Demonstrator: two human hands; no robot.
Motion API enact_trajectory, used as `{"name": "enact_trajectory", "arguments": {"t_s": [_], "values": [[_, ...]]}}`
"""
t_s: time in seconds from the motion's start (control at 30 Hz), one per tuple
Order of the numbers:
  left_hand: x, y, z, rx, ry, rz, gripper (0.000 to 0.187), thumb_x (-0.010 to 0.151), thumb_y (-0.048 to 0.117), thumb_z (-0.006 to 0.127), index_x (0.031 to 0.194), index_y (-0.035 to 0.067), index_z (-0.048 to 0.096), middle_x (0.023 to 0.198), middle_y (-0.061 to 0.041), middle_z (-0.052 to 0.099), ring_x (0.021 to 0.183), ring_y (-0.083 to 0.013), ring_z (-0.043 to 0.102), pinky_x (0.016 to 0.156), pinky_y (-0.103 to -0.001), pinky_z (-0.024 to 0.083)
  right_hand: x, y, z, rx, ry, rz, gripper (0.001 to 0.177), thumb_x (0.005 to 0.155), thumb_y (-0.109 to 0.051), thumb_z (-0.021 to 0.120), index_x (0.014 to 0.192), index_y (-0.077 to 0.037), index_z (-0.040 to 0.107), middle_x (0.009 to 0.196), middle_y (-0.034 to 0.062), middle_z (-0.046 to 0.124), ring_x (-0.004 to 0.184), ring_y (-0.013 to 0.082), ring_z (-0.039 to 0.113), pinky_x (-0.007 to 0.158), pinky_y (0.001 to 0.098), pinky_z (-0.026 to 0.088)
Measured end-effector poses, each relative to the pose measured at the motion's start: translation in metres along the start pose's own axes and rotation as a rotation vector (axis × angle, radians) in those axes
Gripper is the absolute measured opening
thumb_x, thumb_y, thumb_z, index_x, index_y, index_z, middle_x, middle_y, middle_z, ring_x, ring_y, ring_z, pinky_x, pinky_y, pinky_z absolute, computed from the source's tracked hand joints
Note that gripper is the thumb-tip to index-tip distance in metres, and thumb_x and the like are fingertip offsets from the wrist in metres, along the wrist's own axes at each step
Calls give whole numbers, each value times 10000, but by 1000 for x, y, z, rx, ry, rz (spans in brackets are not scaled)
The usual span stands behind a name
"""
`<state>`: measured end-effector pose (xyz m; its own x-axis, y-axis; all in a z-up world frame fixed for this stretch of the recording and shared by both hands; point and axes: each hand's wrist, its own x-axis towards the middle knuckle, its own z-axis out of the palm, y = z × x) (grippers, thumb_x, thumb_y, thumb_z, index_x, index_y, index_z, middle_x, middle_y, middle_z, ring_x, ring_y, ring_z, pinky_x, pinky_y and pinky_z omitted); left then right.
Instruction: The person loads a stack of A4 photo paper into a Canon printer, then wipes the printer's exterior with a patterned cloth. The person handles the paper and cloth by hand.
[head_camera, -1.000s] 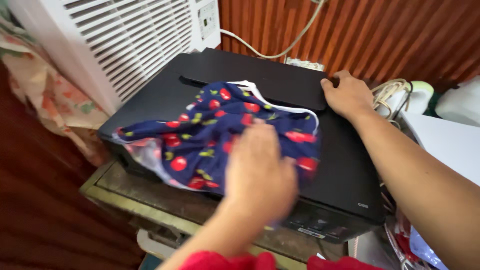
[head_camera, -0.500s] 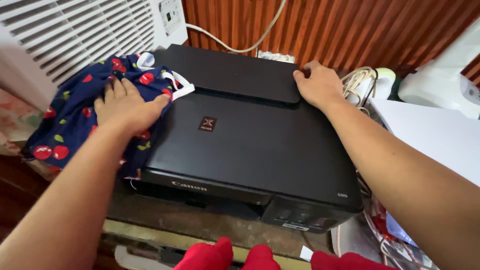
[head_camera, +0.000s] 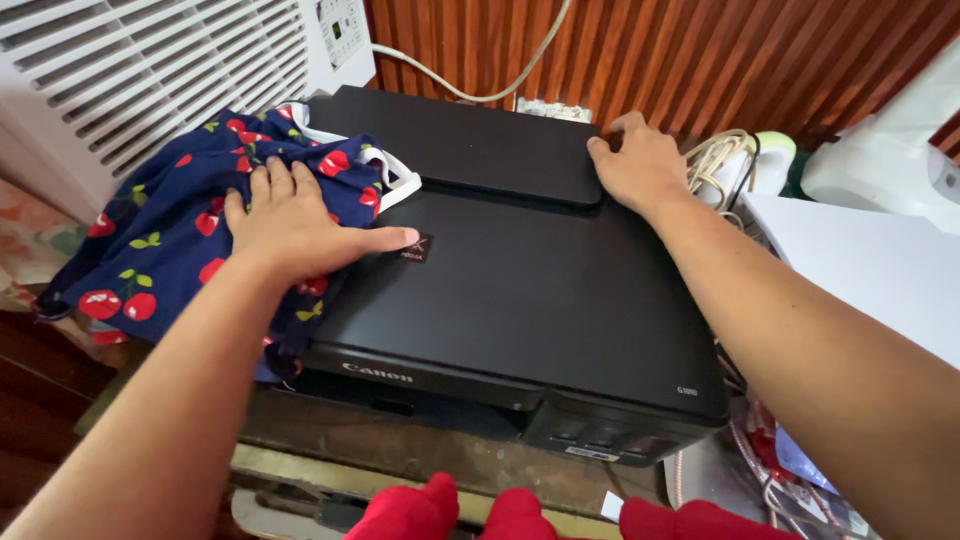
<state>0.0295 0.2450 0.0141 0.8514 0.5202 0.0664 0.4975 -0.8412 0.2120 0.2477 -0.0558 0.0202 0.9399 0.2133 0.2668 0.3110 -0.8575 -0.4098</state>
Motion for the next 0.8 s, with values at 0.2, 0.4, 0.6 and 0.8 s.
{"name": "enact_trajectory", "arguments": {"t_s": [0.2, 0.4, 0.6, 0.8], "values": [[-21, -21, 0, -5, 138, 338, 1190, 680, 809, 651, 1469, -46, 403, 1590, -263, 299, 1503, -394, 221, 1183, -591, 155, 1, 2, 1, 21, 31, 8, 516, 946, -492, 604, 1330, -148, 612, 1237, 209, 682, 1217, 392, 610, 1062, 491, 455], [-89, -2, 17, -153, 214, 644, 530, 1006, 441, 430, 1294, 38, 618, 1464, -150, 544, 1425, -359, 412, 1143, -607, 238, 6, 4, 7, -15, 29, -12, 501, 940, -481, 593, 1322, -157, 611, 1293, 188, 647, 1270, 382, 549, 1080, 542, 399], [-94, 36, -8, 45, 308, 716, 442, 1024, 325, 384, 1213, 50, 673, 1242, -128, 698, 1239, -357, 589, 1087, -702, 247, 9, 5, 8, -51, 13, -31, 500, 960, -486, 562, 1332, -156, 610, 1363, 174, 602, 1314, 391, 502, 1092, 561, 382], [-85, 46, -19, 159, 155, 555, 492, 1059, 436, 388, 1087, 80, 727, 1106, -158, 743, 1130, -336, 668, 1115, -633, 359, 13, 10, 7, -45, 3, -44, 517, 960, -507, 549, 1336, -156, 604, 1402, 156, 571, 1301, 398, 506, 1098, 554, 382]]}}
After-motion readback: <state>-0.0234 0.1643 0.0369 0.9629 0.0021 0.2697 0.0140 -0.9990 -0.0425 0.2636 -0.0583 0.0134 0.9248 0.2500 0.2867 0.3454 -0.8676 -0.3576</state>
